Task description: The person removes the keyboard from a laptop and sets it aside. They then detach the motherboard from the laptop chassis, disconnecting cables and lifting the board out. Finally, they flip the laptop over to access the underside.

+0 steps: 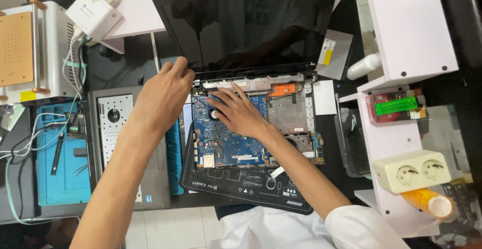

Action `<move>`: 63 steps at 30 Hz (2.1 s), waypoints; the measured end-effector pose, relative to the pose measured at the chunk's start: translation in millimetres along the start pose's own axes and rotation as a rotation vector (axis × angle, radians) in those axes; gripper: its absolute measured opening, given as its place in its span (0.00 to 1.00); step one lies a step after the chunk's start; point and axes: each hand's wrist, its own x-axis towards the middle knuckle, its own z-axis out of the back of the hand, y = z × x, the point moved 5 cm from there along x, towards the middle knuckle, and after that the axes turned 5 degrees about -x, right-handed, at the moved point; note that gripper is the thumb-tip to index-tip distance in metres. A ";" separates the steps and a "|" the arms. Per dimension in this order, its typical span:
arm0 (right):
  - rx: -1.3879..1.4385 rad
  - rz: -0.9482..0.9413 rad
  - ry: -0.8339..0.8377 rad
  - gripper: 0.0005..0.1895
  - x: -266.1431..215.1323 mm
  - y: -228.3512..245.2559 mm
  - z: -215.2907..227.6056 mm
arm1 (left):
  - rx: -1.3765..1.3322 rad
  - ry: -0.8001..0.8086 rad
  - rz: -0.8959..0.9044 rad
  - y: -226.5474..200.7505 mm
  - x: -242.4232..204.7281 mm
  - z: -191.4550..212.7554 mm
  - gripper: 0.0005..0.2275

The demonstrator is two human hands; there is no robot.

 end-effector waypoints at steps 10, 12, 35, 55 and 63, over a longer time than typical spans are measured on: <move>0.019 -0.006 -0.016 0.25 0.2 -1.6 -0.4 | -0.032 0.020 0.163 6.2 1.8 -1.4 0.10; 0.030 0.001 -0.036 0.24 1.3 -1.2 2.4 | -0.018 0.000 0.124 6.1 1.4 -2.1 0.12; 0.048 -0.029 0.033 0.24 1.6 0.6 -0.8 | 0.023 -0.040 0.062 12.6 -4.1 -18.0 0.09; 0.058 -0.030 0.023 0.24 1.3 -2.1 -2.0 | 0.087 0.057 0.081 6.7 -0.6 -8.7 0.06; 0.063 -0.022 0.006 0.24 1.4 -1.5 -2.3 | 0.098 0.055 0.092 4.0 -4.2 -7.6 0.09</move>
